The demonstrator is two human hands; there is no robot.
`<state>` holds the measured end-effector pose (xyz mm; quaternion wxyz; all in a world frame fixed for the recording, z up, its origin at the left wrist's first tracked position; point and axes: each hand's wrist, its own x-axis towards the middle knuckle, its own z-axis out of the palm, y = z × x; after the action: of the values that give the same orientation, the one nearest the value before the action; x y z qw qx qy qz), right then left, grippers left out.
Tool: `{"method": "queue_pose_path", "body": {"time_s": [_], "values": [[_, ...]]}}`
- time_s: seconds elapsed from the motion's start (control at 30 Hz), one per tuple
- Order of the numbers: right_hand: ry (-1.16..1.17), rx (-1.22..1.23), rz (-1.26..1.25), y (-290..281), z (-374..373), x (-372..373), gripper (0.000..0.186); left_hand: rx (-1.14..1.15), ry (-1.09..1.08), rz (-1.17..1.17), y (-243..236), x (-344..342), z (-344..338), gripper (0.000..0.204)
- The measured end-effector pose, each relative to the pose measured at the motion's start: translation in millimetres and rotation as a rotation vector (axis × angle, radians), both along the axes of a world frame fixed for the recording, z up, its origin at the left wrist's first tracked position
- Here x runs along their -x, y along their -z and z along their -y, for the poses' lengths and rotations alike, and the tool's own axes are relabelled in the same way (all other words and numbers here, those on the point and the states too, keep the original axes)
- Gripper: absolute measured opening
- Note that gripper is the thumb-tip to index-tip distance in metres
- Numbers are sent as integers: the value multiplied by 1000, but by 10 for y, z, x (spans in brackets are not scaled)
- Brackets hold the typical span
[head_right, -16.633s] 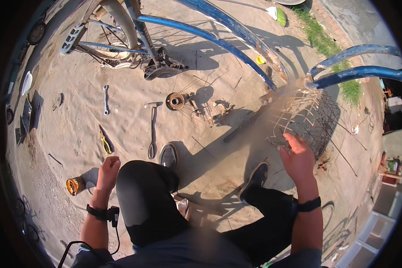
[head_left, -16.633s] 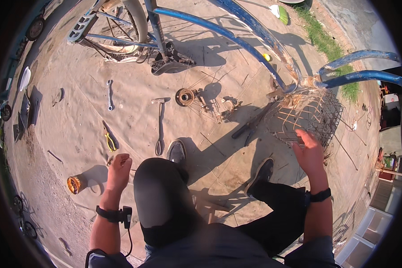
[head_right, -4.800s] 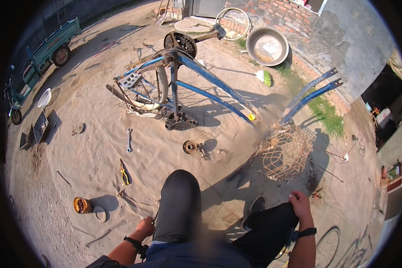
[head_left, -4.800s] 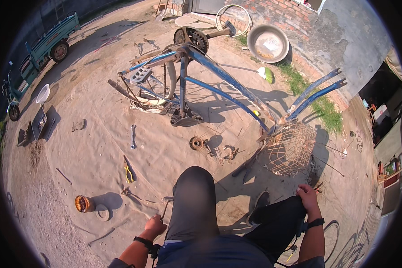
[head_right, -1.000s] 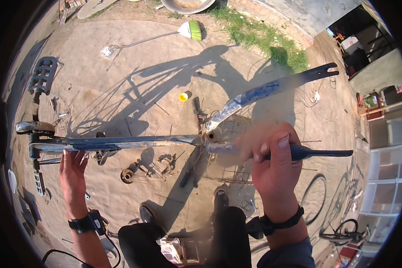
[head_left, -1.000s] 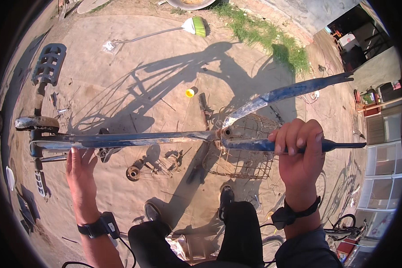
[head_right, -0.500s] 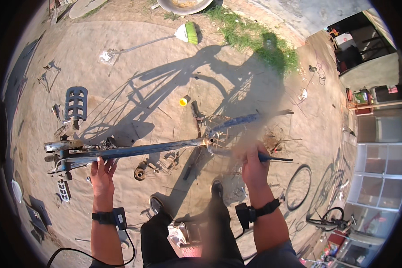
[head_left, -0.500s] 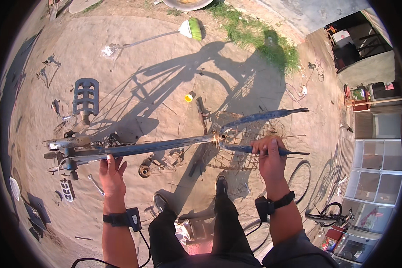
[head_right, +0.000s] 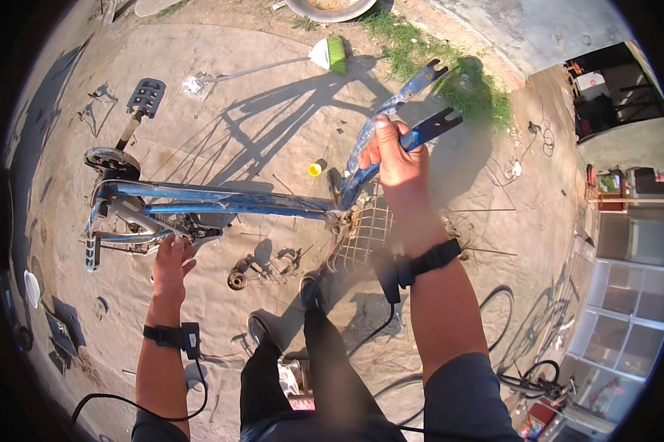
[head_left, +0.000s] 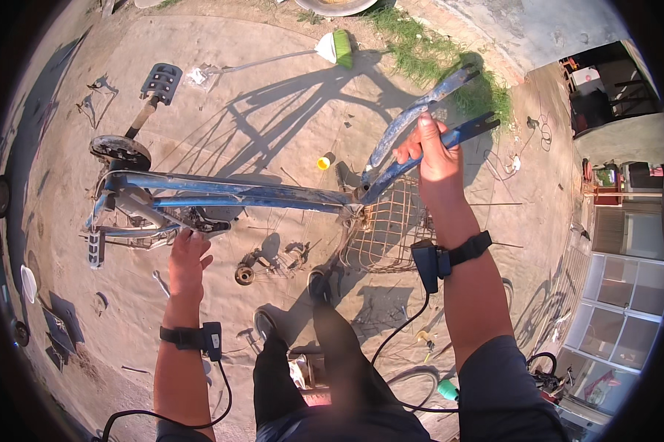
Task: The person walks from an indoor area to an outdoor yard and uses a screwdriver to tighten screws on a bicycle basket attached to the handlebars. The person also picks up and sets down a bicycle handlebar assembly and a metal rod during the process.
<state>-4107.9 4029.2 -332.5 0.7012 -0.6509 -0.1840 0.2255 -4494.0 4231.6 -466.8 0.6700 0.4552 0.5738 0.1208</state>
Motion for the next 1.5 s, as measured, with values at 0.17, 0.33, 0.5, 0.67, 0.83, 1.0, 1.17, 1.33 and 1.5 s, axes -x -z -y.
{"method": "queue_pose_path", "body": {"time_s": [0.17, 0.33, 0.5, 0.67, 0.83, 1.0, 1.17, 1.33, 1.5], "values": [[-40, -7, -8, -27, -760, -541, 35, -68, 341, -413, 343, 433, 961, 59], [-53, 259, -51, -172, -1246, -813, 39, 34, 477, -398, 119, 302, 1877, 58], [-125, 224, -44, 156, -1391, -1055, 23, 95, 601, -311, 146, 177, 2305, 61], [-195, 256, -20, 300, -1498, -1176, 18, 15, 741, -234, 366, 138, 2301, 63], [-229, 352, 69, 593, -1549, -1251, 22, -41, 781, -215, 630, 103, 2320, 61], [-231, 413, 119, 818, -1622, -1177, 25, -122, 831, -213, 1090, 29, 2435, 59], [-291, 440, 282, 964, -1637, -1273, 25, -270, 852, -259, 1671, -219, 2725, 58], [-446, 467, 515, 1029, -1585, -1460, 27, -170, 899, -348, 2062, -580, 2801, 43], [-673, 513, 997, 1073, -1439, -1602, 28, -153, 938, -424, 2164, -845, 2912, 30]]}}
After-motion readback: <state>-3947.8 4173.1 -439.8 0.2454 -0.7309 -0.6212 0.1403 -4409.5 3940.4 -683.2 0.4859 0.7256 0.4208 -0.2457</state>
